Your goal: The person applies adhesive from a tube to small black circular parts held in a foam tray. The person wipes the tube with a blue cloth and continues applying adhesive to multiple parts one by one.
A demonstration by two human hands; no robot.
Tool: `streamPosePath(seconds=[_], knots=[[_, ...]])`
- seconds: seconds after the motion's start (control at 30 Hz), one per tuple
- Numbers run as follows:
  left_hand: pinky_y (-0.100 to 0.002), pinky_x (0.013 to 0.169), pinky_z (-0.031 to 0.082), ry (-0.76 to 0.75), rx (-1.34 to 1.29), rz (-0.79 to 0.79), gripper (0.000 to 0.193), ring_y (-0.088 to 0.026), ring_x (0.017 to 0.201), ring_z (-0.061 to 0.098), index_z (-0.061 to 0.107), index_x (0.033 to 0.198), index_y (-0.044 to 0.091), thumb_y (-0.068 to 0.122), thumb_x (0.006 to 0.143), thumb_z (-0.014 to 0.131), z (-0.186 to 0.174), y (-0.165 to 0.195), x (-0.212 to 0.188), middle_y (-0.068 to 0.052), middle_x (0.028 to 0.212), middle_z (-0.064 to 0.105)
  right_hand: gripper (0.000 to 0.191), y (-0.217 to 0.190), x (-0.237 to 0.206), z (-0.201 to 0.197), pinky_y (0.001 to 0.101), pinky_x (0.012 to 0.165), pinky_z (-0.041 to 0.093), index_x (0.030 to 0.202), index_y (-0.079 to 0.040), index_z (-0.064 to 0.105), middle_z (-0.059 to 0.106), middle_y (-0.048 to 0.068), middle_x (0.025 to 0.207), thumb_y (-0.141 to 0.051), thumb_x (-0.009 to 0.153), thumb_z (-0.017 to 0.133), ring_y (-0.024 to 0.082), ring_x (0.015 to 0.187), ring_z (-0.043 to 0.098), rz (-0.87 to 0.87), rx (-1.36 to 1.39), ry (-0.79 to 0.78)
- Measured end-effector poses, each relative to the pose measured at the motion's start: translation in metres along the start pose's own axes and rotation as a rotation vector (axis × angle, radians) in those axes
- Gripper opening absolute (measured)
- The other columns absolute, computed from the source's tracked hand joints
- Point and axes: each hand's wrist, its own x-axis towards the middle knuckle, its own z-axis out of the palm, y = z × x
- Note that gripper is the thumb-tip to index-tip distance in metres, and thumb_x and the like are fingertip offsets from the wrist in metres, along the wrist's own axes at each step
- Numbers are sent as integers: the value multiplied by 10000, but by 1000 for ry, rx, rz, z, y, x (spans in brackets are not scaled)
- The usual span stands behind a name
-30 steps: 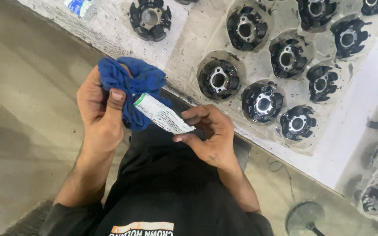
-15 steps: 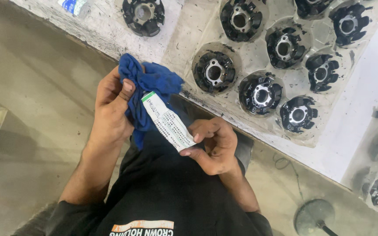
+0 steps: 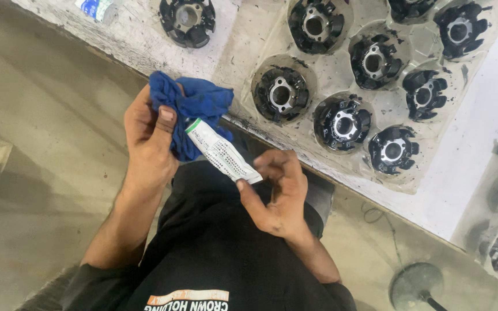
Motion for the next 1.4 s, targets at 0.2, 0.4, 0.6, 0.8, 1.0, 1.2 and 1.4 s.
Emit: streamPosePath(seconds=[0.2,0.4,0.6,0.8,1.0,1.2,1.4], knots=[[-196,862,465,-79,415,131,347,-60,917,509,563,1198,-49,293,1173,613,9,15,-7,-11,1042,587,246,-14,27,-16,351,688,566,1070,10,628,756,157,886,-87,881,753,281,825,750,8,-241,-324],[-196,834,464,-94,344,93,375,-51,871,480,544,1156,-37,331,1176,618,9,13,-5,-3,1003,563,72,2,34,-13,345,699,563,949,0,708,735,143,849,-30,924,648,283,788,750,-5,-109,-460],[-193,903,466,-94,384,118,416,-58,957,502,540,1194,-51,359,1170,606,1,6,-7,-6,1070,587,161,19,28,-9,332,737,562,948,-5,728,731,123,848,-69,1004,592,255,786,735,22,31,-449],[-191,874,456,-77,367,89,369,-46,900,469,555,1195,-55,311,1176,600,-1,4,-10,0,1037,584,292,24,27,-11,329,669,488,976,24,754,687,157,801,-163,1038,538,222,709,631,71,-84,-452],[-201,908,471,-69,429,36,313,-60,967,533,577,1255,-55,247,1176,563,-2,5,-11,-12,1055,632,343,40,19,-1,295,766,536,1006,24,769,774,100,900,-210,1074,526,140,818,682,252,236,-441],[-199,854,473,-77,646,86,286,-61,913,535,584,1294,-35,206,1143,550,-7,4,-11,-10,990,628,359,55,24,0,277,723,487,1019,53,746,694,135,833,-242,1083,551,135,808,567,310,92,-561],[-218,941,490,-85,477,40,341,-80,1001,575,557,1360,-49,227,1159,548,-10,-2,-13,-37,1092,655,380,52,20,1,262,780,552,1014,27,754,780,100,897,-262,1079,516,123,829,694,228,149,-512]])
